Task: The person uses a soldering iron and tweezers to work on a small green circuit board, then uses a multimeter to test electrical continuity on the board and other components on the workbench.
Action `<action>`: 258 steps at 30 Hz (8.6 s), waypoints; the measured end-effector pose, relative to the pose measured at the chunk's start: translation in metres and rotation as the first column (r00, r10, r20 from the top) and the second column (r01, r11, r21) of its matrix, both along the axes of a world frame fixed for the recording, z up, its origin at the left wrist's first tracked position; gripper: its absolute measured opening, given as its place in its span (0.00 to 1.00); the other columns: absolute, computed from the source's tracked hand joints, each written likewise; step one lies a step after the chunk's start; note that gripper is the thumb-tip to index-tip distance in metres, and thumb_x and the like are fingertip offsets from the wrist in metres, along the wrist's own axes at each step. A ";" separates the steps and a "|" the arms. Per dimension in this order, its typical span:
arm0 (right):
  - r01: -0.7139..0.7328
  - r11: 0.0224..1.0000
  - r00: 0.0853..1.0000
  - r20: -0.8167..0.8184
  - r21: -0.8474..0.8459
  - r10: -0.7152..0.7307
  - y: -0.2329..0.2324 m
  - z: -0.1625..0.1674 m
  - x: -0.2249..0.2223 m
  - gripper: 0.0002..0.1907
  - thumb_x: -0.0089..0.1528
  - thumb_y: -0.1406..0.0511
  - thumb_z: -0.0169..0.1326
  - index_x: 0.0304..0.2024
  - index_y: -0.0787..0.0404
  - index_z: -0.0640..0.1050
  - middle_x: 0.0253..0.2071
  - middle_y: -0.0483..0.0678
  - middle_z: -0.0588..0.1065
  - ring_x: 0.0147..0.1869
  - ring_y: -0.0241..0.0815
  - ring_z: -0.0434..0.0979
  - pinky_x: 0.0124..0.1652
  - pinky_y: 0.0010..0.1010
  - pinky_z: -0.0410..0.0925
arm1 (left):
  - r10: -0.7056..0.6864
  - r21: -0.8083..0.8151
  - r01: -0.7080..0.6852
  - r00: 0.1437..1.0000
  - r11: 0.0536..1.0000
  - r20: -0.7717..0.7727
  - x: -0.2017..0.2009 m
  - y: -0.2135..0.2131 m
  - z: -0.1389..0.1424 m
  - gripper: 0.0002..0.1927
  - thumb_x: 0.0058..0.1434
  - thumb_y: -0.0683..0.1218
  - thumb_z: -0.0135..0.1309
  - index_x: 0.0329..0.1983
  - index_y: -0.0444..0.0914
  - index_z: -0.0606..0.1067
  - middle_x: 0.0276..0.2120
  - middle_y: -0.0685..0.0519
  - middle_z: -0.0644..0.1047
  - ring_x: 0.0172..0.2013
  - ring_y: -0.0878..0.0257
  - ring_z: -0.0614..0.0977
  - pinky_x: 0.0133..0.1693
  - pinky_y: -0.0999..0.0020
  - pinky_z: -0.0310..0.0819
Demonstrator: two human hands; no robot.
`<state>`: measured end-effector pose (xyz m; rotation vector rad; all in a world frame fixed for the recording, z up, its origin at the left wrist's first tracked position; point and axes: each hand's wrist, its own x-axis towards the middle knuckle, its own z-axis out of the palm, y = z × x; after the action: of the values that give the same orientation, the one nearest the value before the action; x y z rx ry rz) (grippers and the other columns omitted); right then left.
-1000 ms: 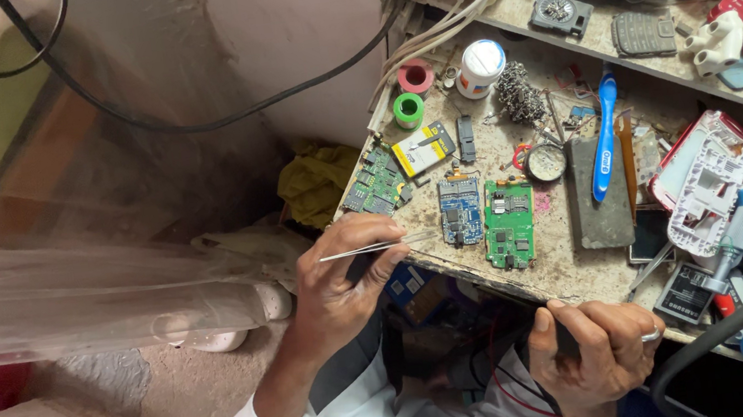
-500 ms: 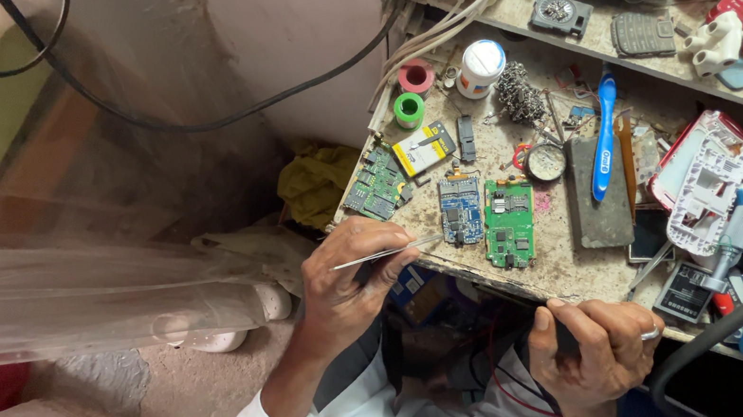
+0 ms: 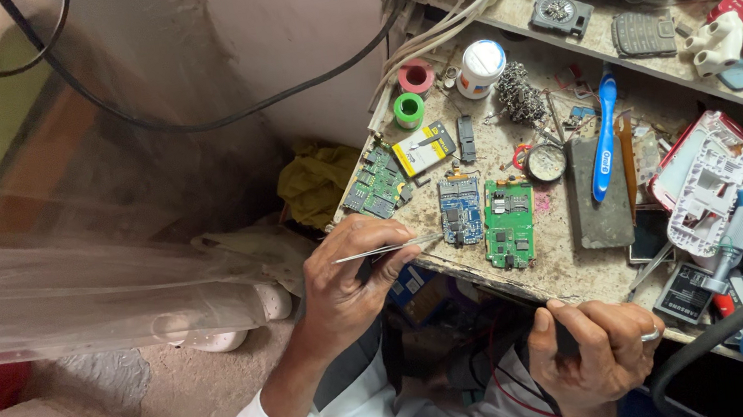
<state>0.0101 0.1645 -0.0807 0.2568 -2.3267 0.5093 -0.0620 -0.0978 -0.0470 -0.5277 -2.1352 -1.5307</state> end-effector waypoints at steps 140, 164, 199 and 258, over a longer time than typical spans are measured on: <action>-0.508 0.840 0.764 0.352 -0.190 0.541 -0.064 0.044 0.103 0.14 0.57 0.69 0.64 0.44 0.66 0.76 0.41 0.54 0.74 0.43 0.53 0.76 0.42 0.39 0.71 | -0.083 0.343 -0.200 0.749 0.918 0.657 0.173 0.008 -0.053 0.20 0.60 0.52 0.61 0.45 0.31 0.80 0.36 0.51 0.85 0.35 0.68 0.84 0.40 0.70 0.80; -0.302 0.907 0.863 0.320 -0.294 0.391 -0.085 0.023 0.117 0.05 0.64 0.71 0.58 0.40 0.65 0.75 0.35 0.53 0.76 0.36 0.50 0.75 0.37 0.40 0.68 | -0.112 0.425 -0.197 0.792 0.884 0.601 0.189 0.018 -0.044 0.17 0.64 0.50 0.60 0.46 0.31 0.77 0.36 0.52 0.82 0.34 0.70 0.81 0.38 0.72 0.79; -0.501 0.789 0.208 0.835 -0.356 0.509 -0.025 0.073 0.127 0.12 0.59 0.64 0.63 0.42 0.60 0.80 0.30 0.52 0.80 0.34 0.53 0.81 0.32 0.40 0.71 | -0.042 -0.221 0.330 0.635 0.918 0.772 0.154 -0.104 0.023 0.37 0.50 0.55 0.65 0.62 0.40 0.69 0.38 0.48 0.84 0.38 0.55 0.88 0.42 0.63 0.82; 0.045 0.591 -0.007 0.592 -0.805 0.806 -0.002 0.004 0.059 0.27 0.61 0.58 0.62 0.59 0.64 0.75 0.43 0.46 0.83 0.44 0.30 0.80 0.43 0.24 0.74 | -0.564 0.195 0.791 0.218 0.581 0.796 0.080 -0.027 -0.049 0.30 0.41 0.49 0.65 0.50 0.36 0.83 0.36 0.51 0.85 0.36 0.65 0.84 0.42 0.71 0.78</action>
<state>0.0693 0.1629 -0.0768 0.3867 -2.9626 2.5398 0.0184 -0.1250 -0.0961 -1.2195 -3.0843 -2.3183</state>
